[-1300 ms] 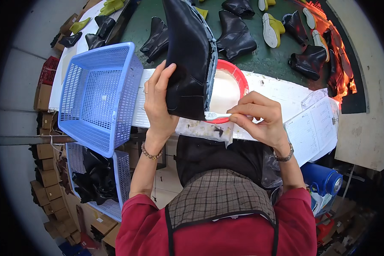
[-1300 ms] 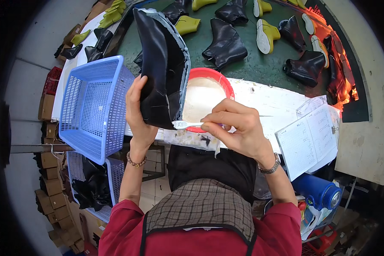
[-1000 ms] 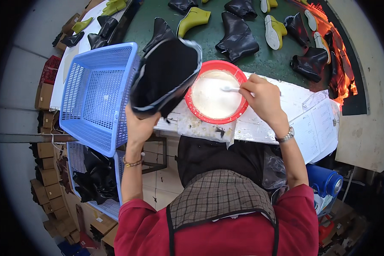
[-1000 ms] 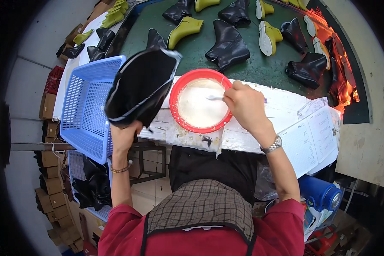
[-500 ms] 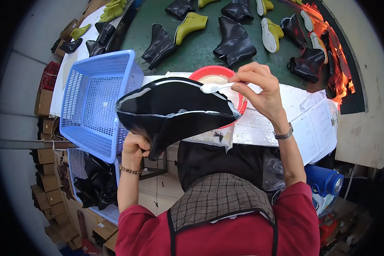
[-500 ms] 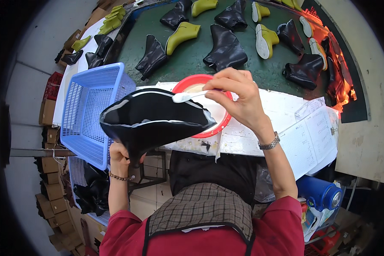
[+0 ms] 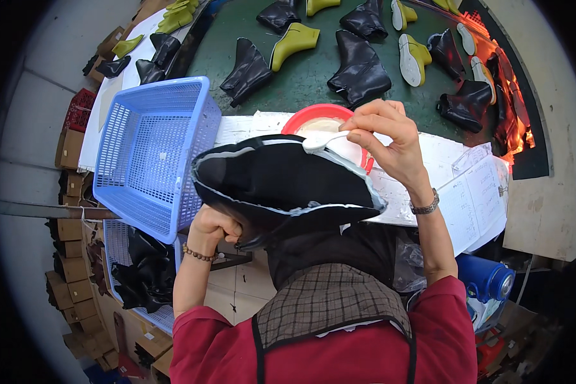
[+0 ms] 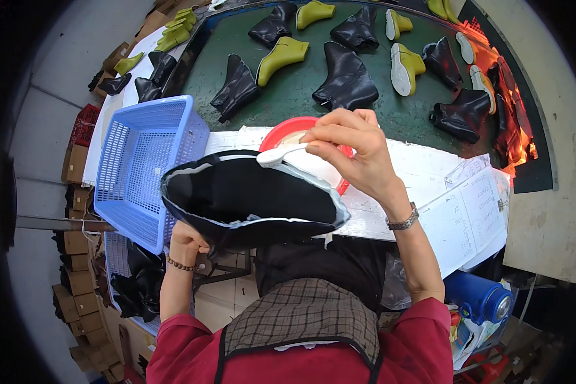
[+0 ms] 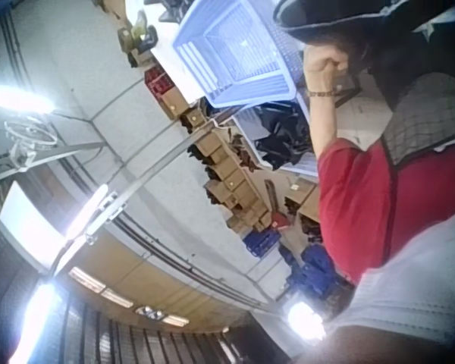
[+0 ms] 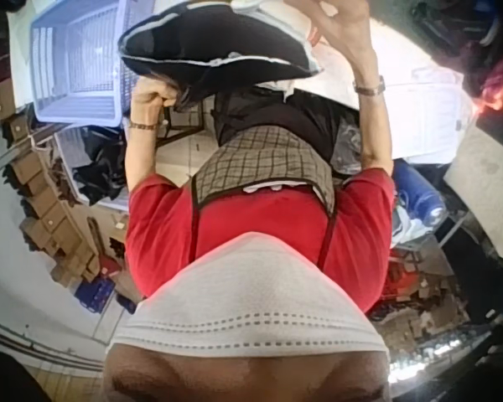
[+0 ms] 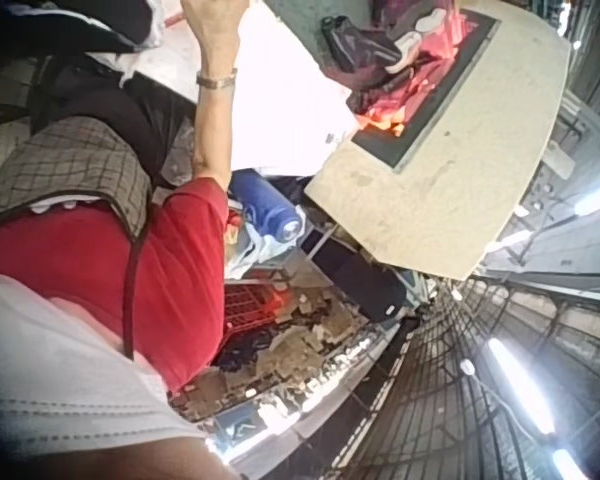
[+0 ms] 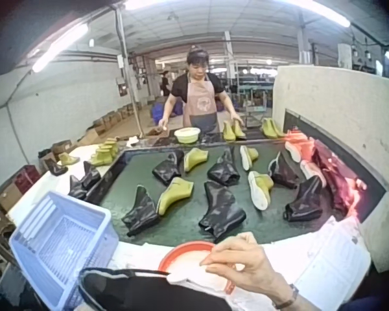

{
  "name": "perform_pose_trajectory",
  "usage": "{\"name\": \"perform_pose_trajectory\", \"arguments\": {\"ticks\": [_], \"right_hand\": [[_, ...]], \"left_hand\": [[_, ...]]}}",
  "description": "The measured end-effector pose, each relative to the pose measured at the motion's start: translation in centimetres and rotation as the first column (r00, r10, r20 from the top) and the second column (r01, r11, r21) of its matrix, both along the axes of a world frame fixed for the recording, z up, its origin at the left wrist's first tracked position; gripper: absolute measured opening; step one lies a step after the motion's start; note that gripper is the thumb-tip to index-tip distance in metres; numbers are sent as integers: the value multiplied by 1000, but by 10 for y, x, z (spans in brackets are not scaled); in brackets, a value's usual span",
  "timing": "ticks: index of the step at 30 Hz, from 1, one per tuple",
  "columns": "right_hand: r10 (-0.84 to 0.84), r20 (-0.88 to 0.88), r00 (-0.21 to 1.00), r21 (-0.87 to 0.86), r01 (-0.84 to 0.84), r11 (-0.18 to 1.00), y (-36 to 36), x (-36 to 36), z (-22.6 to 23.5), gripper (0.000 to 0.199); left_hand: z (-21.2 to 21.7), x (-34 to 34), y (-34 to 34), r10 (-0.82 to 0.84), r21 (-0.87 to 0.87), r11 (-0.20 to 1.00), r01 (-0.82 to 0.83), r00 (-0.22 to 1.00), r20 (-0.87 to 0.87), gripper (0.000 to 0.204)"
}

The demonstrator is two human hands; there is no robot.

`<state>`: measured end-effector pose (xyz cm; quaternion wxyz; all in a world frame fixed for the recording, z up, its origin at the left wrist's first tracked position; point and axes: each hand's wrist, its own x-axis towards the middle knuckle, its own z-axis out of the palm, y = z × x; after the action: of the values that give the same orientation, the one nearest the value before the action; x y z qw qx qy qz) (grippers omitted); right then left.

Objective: The person applies white adhesive to the edges of black boot uppers using a toothbrush. They handle the boots one at a time, dipping the brush into a red bowl of glue and spreading it along the seams. The person then places the treated boots into a blue basket and later moves them to cardboard boxes.

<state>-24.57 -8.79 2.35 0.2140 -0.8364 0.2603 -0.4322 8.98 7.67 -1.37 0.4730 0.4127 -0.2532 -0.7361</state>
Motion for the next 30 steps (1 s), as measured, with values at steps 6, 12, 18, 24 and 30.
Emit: {"name": "perform_pose_trajectory", "arguments": {"ticks": [6,12,18,24,30], "right_hand": [[16,29,999,-6,-16,1000,-7,4,5,9],[103,-51,993,18,-102,995,-6,-1,16,11],[216,-114,970,-32,-221,975,-16,21,25,11],[235,-19,972,-30,-235,971,-18,31,17,14],[27,98,995,148,-41,988,-5,-2,-14,16]], "left_hand": [[8,-12,-6,-107,118,987,111,993,-40,41],[20,-27,-19,-317,130,937,325,945,-77,40],[22,-47,-25,-445,267,856,442,894,-53,26],[14,-41,-19,-393,221,887,405,914,-98,30],[16,-16,-9,-232,58,969,241,964,-130,47]]}}
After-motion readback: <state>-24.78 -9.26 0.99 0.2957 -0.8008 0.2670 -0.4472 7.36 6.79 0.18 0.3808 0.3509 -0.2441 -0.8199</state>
